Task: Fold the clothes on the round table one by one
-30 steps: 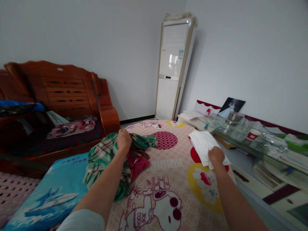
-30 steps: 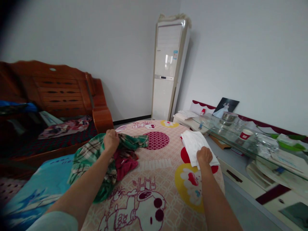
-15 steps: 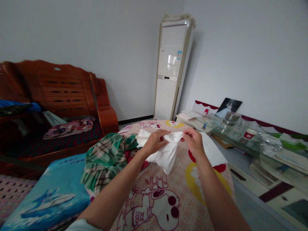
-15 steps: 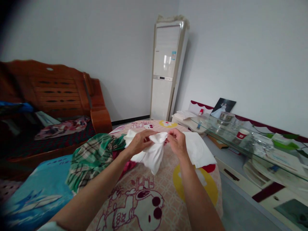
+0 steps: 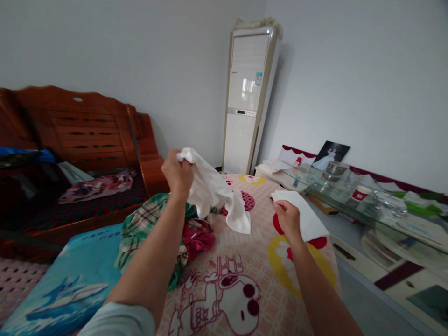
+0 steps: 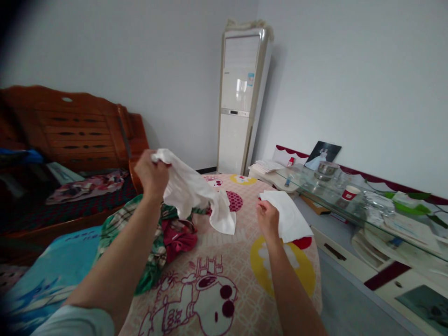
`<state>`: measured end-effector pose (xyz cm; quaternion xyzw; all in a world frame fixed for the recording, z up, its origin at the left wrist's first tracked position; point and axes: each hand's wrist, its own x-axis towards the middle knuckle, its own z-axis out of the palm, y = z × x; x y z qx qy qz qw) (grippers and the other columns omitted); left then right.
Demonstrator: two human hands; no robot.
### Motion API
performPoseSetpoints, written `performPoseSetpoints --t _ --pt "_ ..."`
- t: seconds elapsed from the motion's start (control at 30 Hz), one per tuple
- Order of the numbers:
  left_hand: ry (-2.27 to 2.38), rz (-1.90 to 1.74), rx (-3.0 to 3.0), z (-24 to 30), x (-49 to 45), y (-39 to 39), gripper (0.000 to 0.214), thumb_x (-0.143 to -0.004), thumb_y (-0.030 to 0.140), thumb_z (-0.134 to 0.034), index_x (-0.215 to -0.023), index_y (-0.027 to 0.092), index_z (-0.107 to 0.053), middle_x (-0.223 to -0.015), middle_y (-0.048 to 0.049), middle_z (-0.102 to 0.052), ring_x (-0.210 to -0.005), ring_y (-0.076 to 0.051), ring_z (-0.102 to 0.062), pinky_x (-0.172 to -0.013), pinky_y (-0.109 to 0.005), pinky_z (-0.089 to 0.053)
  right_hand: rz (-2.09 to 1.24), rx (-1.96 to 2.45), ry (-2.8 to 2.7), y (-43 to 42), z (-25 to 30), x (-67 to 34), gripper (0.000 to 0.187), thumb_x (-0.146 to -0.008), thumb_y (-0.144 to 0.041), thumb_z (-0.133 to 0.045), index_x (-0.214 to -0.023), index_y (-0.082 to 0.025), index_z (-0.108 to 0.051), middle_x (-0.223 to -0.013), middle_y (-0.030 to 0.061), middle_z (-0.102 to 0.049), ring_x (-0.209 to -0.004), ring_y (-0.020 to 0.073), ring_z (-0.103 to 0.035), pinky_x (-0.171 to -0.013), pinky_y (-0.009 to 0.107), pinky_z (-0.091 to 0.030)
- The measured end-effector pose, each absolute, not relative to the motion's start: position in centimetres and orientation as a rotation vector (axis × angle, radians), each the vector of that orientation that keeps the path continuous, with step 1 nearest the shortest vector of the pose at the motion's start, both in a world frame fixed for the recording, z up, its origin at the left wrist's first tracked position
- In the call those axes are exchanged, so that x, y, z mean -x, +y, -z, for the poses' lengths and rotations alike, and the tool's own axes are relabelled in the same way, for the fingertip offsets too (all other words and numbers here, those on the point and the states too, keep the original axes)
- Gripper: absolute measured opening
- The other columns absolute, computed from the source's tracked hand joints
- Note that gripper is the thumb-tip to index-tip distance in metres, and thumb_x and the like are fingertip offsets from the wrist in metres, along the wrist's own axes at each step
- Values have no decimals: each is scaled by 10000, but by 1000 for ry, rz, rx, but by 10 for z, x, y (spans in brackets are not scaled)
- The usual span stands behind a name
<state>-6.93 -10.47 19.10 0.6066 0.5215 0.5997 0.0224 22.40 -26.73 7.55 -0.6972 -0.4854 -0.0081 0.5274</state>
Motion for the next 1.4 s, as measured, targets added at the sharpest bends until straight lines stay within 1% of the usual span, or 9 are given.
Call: performPoseSetpoints --t 0.2,0.33,0.43,0.5,0.77,0.93,1.07,1.23,1.4 --pt "1582 -2491 -1870 -210 124 -133 331 -779 27 -446 -1068 96 -592 -1133 -89 -625 -1111 -185 -535 -983 -310 -385 424 2532 -1078 -288 -37 -278 280 -817 -113 -457 -960 -78 -695 -966 203 -656 -970 286 -613 -840 370 -447" --pt "1909 -1563 -2221 -169 143 -147 213 -740 180 -572 -922 170 -682 -871 -51 -693 -879 -227 -634 -813 -311 -464 441 2671 -1015 -294 -21 -293 313 -834 -67 -394 -911 -51 -697 -987 235 -629 -981 316 -609 -790 398 -465" --pt "1629 -539 -2387 -134 150 -144 154 -669 258 -649 -800 199 -705 -652 -24 -676 -640 -211 -642 -645 -273 -463 440 2667 -941 -295 -18 -301 325 -843 -83 -383 -933 -45 -692 -1003 247 -625 -960 321 -618 -749 406 -480" --pt "1441 -349 -2387 -117 148 -140 208 -680 295 -638 -853 206 -710 -682 -23 -698 -571 -186 -629 -613 -263 -455 396 2665 -872 -295 -18 -306 312 -835 -95 -405 -946 -44 -692 -1009 251 -629 -947 324 -626 -740 412 -487" --pt "1167 -650 -2477 -115 104 -144 275 -766 300 -573 -982 219 -722 -777 -31 -725 -697 -185 -651 -679 -252 -455 316 2600 -800 -293 -36 -319 286 -770 -135 -475 -892 -51 -719 -898 234 -684 -868 316 -663 -725 393 -489" --pt "900 -725 -2447 -113 57 -162 257 -822 238 -537 -1000 215 -721 -770 -8 -725 -670 -148 -646 -675 -234 -469 57 1747 -983 -283 -77 -288 278 -719 -322 -567 -846 -137 -730 -710 59 -695 -671 224 -626 -637 313 -479" --pt "711 -898 -2401 -109 19 -175 278 -831 201 -558 -1071 192 -697 -996 -59 -724 -773 -152 -657 -731 -255 -502 -330 1385 -1149 -285 -110 -242 154 -662 -306 -663 -708 -166 -708 -636 -1 -656 -621 170 -578 -608 264 -441" --pt "631 -961 -2503 -98 -10 -188 623 -761 209 -654 -1360 239 -484 -1353 -93 -547 -1099 -204 -594 -898 -322 -499 -594 1176 -1241 -292 -123 -197 77 -682 -246 -661 -677 -170 -675 -628 -20 -620 -596 121 -525 -570 220 -400" --pt "863 -498 -2613 -75 -21 -179 215 -861 206 -499 -924 162 -701 -927 -99 -718 -924 -233 -664 -869 -342 -497 -722 1155 -1204 -289 -114 -184 128 -688 -291 -703 -692 -167 -671 -619 -15 -629 -568 107 -534 -542 205 -413"
